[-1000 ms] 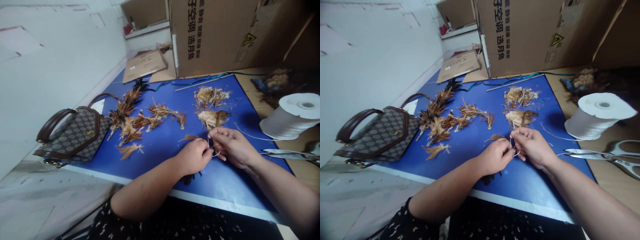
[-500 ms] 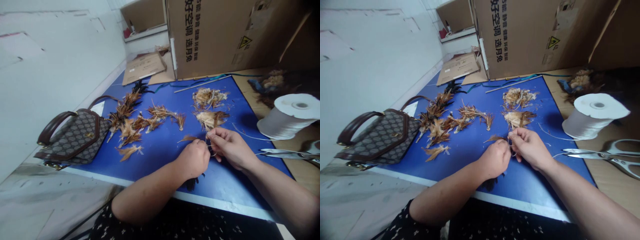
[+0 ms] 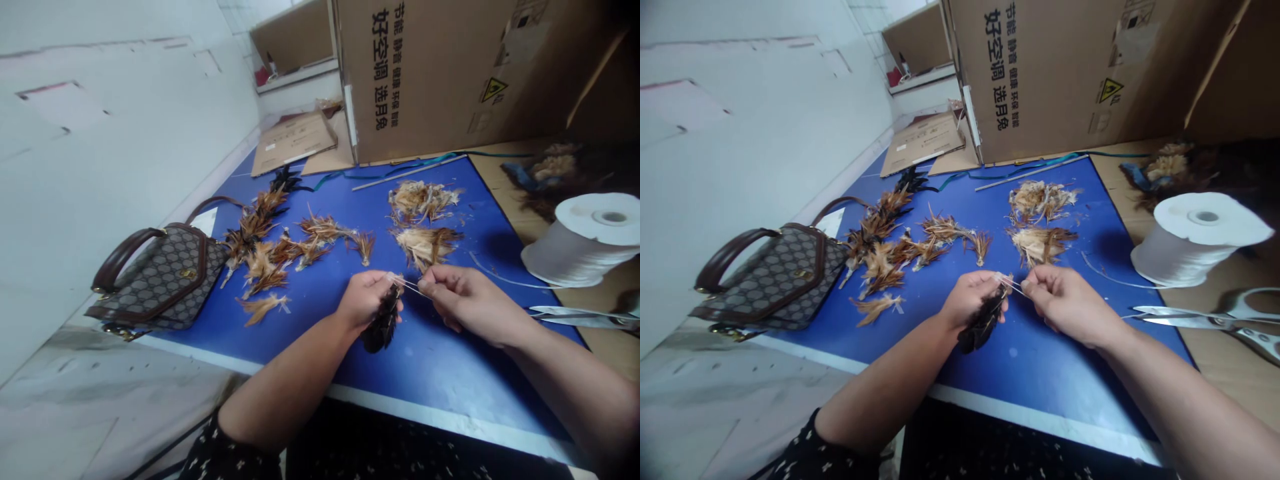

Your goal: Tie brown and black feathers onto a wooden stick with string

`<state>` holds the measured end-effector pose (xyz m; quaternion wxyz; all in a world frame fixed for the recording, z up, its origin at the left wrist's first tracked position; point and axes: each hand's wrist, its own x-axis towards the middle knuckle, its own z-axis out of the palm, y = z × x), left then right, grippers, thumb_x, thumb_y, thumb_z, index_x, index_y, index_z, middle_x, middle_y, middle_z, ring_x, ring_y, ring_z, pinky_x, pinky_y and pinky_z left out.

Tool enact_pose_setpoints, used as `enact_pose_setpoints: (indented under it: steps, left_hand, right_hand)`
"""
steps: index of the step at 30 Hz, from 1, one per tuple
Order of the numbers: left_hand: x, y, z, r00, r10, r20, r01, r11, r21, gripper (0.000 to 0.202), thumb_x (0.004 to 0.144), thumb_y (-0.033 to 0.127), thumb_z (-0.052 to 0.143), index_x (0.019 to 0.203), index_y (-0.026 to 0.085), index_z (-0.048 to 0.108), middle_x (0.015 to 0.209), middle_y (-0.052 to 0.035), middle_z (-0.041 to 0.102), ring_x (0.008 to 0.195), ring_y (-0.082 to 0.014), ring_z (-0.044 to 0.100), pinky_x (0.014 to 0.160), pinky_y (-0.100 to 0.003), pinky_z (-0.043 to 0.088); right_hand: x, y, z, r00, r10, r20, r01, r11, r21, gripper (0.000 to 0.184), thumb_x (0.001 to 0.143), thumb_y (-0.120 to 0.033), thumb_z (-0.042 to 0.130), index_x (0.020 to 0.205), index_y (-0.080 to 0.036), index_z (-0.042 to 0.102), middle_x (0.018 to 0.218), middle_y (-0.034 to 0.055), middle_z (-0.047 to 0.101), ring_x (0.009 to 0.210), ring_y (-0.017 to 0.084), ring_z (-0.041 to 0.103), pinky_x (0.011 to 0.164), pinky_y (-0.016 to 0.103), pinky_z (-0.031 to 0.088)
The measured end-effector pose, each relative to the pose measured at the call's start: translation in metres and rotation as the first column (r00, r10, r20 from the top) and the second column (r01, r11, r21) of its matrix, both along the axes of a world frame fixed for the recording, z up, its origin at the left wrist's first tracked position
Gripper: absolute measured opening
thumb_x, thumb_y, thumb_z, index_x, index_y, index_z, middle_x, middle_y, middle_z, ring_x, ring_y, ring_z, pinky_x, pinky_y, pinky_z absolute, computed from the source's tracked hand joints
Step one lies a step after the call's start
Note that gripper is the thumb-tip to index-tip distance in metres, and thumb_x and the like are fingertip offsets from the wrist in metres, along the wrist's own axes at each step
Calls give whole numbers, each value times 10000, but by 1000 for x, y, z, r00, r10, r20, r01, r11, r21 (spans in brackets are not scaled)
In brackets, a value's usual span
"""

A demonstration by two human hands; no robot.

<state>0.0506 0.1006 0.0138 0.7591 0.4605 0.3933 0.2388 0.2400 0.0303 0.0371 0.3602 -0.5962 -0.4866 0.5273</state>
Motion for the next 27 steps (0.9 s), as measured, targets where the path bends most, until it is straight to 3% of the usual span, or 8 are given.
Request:
enact_pose_setpoints:
  steps: [4, 8, 14, 17, 19, 21, 24, 27]
  left_hand:
    - [-1, 3, 3, 997, 69, 28, -69, 998, 4, 442, 784, 510, 777, 895, 96, 669, 575, -46, 651, 430, -154, 604, 432, -242, 460]
    - [-1, 2, 3, 993, 97, 64, -96, 995, -23, 446, 720, 479, 842, 878, 90, 692, 605, -48, 676, 465, -144, 609, 509, -283, 530]
    - [0, 0, 1, 984, 94, 153, -102, 994, 41, 383, 766, 430, 835, 872, 93, 685, 691, -89, 730, 630, -168, 699, 671, -291, 564]
    - [0, -2, 2, 984, 91, 152, -103, 992, 73, 377, 796, 445, 809, 884, 113, 654, 685, -72, 725, 620, -169, 699, 681, -304, 570]
    - [0, -3, 2, 993, 82, 87, -92, 990, 107, 370, 830, 467, 776, 905, 134, 634, 677, -51, 714, 561, -150, 662, 595, -272, 536]
    - [1, -5, 1, 998, 61, 5, -60, 980, 188, 356, 867, 484, 736, 926, 152, 624, 668, -29, 699, 514, -120, 603, 514, -227, 466]
    - [2, -8, -4, 998, -6, -62, 25, 952, 306, 336, 908, 490, 685, 952, 164, 617, 666, -12, 681, 511, -97, 546, 505, -208, 428]
    - [4, -10, -8, 993, -77, -84, 103, 922, 373, 288, 934, 451, 649, 946, 165, 612, 668, -9, 666, 529, -94, 528, 534, -214, 429]
  right_hand:
    - [0, -2, 1, 990, 94, 106, -96, 995, 23, 351, 949, -535, 599, 798, -223, 545, 529, -76, 428, 429, 79, 352, 423, 225, 249]
    - [3, -2, 1, 953, 216, 212, -238, 968, 84, 333, 948, -469, 593, 744, -215, 524, 573, -69, 398, 506, 87, 333, 475, 235, 252]
    - [6, 4, -5, 863, 296, 409, -369, 923, 110, 352, 978, -463, 517, 735, -212, 551, 633, -40, 433, 589, 122, 384, 536, 263, 306]
    - [12, 6, -7, 820, 318, 476, -412, 905, 105, 381, 997, -460, 490, 710, -217, 548, 616, -33, 457, 577, 132, 419, 540, 272, 341]
    - [16, 8, -8, 801, 276, 531, -405, 903, 142, 357, 1006, -447, 488, 754, -222, 605, 640, -14, 547, 595, 151, 503, 574, 288, 407]
    - [19, 10, -8, 806, 98, 584, -316, 905, 284, 273, 998, -423, 523, 902, -225, 685, 778, 30, 676, 706, 195, 624, 680, 330, 497]
    - [18, 12, -7, 819, -150, 553, -214, 815, 538, 256, 983, -349, 571, 1166, -224, 699, 1106, 104, 741, 1004, 266, 702, 903, 403, 546]
    - [11, 11, -8, 858, -90, 505, -290, 726, 623, 314, 1005, -248, 527, 1285, -237, 668, 1266, 102, 718, 1201, 261, 669, 1035, 407, 529]
